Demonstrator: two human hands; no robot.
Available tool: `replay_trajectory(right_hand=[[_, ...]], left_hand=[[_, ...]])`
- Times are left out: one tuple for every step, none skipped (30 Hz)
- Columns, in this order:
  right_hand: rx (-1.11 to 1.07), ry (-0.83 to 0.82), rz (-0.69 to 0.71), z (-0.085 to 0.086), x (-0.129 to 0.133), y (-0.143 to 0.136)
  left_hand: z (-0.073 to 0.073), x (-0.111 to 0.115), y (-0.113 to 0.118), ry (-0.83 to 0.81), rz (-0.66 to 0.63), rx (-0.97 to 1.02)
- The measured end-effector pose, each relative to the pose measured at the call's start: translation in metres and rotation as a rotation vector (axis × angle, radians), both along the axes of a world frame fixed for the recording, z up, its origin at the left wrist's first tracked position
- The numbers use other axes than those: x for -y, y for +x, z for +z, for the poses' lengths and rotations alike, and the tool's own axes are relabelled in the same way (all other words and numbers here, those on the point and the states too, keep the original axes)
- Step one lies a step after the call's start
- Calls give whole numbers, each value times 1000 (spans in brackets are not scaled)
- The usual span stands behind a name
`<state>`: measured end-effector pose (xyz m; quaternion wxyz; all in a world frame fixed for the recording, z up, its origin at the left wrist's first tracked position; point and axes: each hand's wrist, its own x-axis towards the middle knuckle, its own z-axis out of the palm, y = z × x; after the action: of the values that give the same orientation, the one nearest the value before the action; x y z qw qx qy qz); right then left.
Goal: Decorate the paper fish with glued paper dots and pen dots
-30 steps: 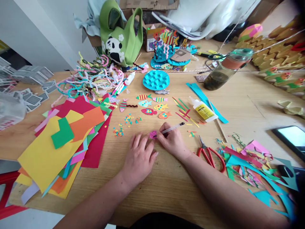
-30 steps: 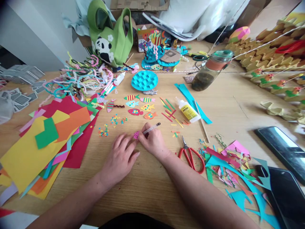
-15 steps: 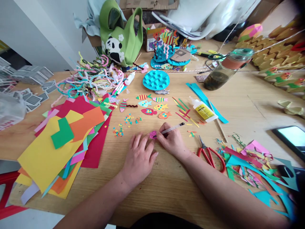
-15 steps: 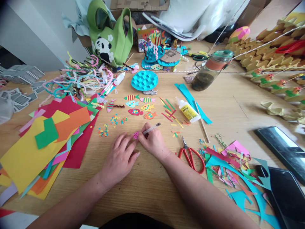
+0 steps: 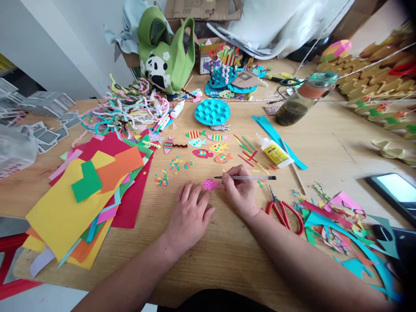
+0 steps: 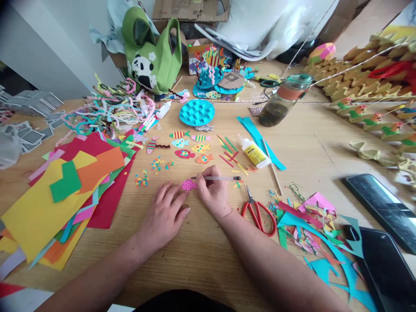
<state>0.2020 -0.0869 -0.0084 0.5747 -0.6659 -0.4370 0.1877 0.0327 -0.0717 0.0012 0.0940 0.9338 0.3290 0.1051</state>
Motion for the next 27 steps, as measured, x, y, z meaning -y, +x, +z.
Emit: replay_trajectory(right_hand=[[-1,-1,4,-1,0,0],[-3,-2,8,-3,-1,0],[-4,-4,11,-4,-2,1],[-5,-7,15,-6,-2,1],[-5,-12,22,-7,-3,1],[-4,-22,34,-8,-3,2],[0,-36,47,-8,-4,2],[7,-52,65,-8,-5,3],[15,-66,78,-8,-6,3],[23,-77,88,-8,-7,4],[26,-88,97,-8,-9,5],[24,-97,101,-8,-10,6],[17,-108,105,-9,-11,7],[9,-116,107,-9,-12,8],[2,-122,110,-10,-12,8],[-1,-125,116,-11,-13,9],[-1,-126,123,-12,-13,10],[-1,-125,130,-12,-13,10],[-1,-124,138,-13,-14,10],[0,-125,149,-13,-14,10],[3,-127,160,-13,-14,10],[8,-129,172,-12,-14,10],[15,-132,184,-12,-14,10],[22,-134,194,-12,-14,10],[27,-136,201,-12,-14,10],[31,-138,204,-12,-13,10],[33,-142,207,-12,-13,10]], left_hand=[[0,0,0,4,0,-2],[0,0,0,8,-1,-5],[0,0,0,12,-2,-6],[0,0,0,16,-4,-3],[0,0,0,22,-4,1],[0,0,0,30,-5,10],[0,0,-1,39,-7,20],[0,-1,-1,51,-5,30],[0,-1,-1,62,-5,39],[0,-1,-2,72,-3,46],[0,-1,-2,81,-2,53],[0,-1,-2,89,-1,59],[0,-1,-2,96,0,66],[0,-1,-1,101,0,75],[1,-1,-1,102,-1,86],[1,-1,-1,100,-3,98],[1,-2,-1,97,-3,109],[0,-2,-1,94,-3,118],[0,-3,-1,91,-4,124],[-1,-4,-1,89,-6,127],[-1,-5,-1,88,-8,129],[-2,-6,-2,86,-10,129],[-3,-7,-2,81,-12,129],[-4,-8,-2,75,-15,130],[-4,-9,-3,69,-15,131],[-5,-10,-3,62,-17,134],[-5,-10,-4,55,-20,138]])
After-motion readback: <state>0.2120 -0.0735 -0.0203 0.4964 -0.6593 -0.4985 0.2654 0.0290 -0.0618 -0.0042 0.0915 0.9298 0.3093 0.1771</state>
